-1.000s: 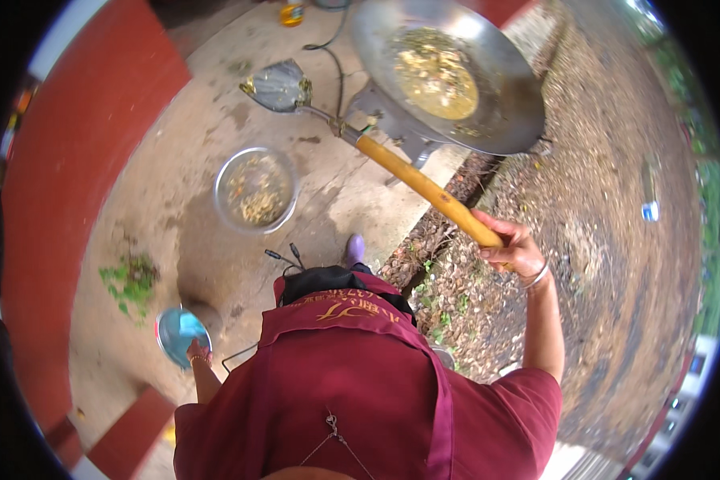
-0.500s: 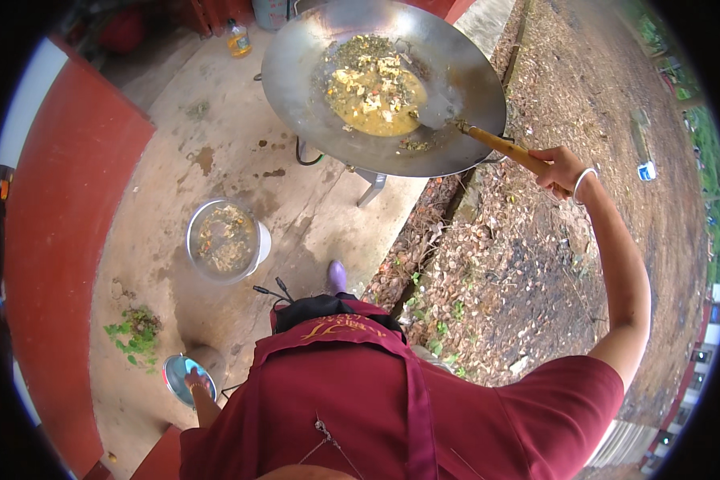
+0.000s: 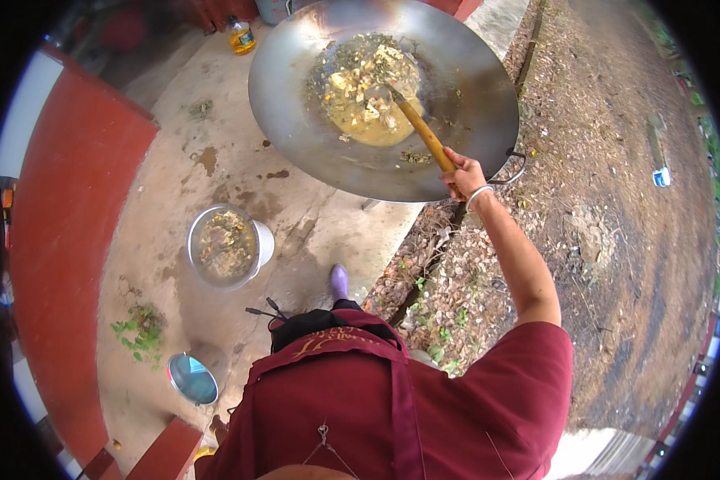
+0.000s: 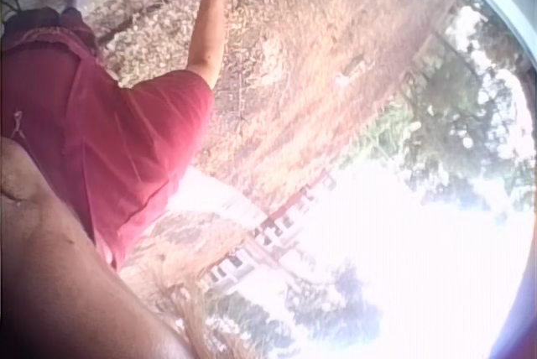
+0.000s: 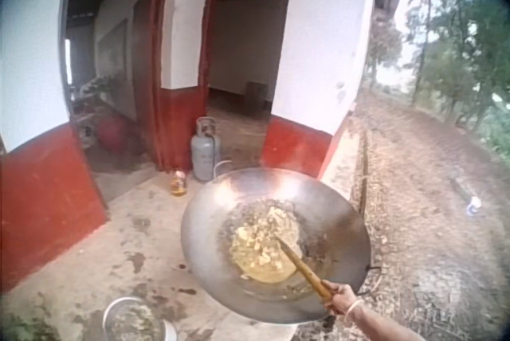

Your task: The person stirs a mixture in a large wok over an outdoor gas burner, then transfers the cooked food into a metal bowl. The person repeats this process multiple times, moving between the wok and the bowl.

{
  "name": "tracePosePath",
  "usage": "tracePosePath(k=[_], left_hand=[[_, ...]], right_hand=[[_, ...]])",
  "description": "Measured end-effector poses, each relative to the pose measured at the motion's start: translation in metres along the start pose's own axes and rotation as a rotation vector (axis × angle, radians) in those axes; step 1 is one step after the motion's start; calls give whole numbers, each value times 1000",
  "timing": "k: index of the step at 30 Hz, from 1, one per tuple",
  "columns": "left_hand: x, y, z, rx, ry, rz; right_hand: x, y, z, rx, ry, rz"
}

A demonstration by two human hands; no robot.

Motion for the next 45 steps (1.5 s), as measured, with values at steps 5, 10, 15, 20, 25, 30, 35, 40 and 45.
tracePosePath(k=[5,10,15,20,25,30,35,40,45], left_hand=[[4,-41,-35,54,70,-41],[22,-53,2,95,116,-18],[47,-62,17,130,164,-59],[62,-69,24,124,279,-85],[65,-76,49,168,296,-56],[71,-88,61,213,297,-5],[65,-84,75,223,297,-17],[54,-59,105,127,297,-17],[50,-44,121,169,279,-31]], right_hand=[[18,-4,-2,-38,4,93],[19,-7,-36,-8,9,118],[11,-19,-83,28,-25,174],[2,-35,-120,-11,-59,122],[2,-43,-158,-70,-73,108],[10,-45,-180,-130,-118,42],[17,-46,-193,-57,-111,135],[20,-47,-207,-108,-114,125],[24,-41,-215,-113,-117,104]])
Point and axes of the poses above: each hand's wrist, its own z-axis towards the middle knuckle, its own x-axis out of the palm, y = z × x, the point moved 9 cm from there along z, towards the middle knuckle, and after that the axes turned 15 degrees about -y, right-handed, at the moved point
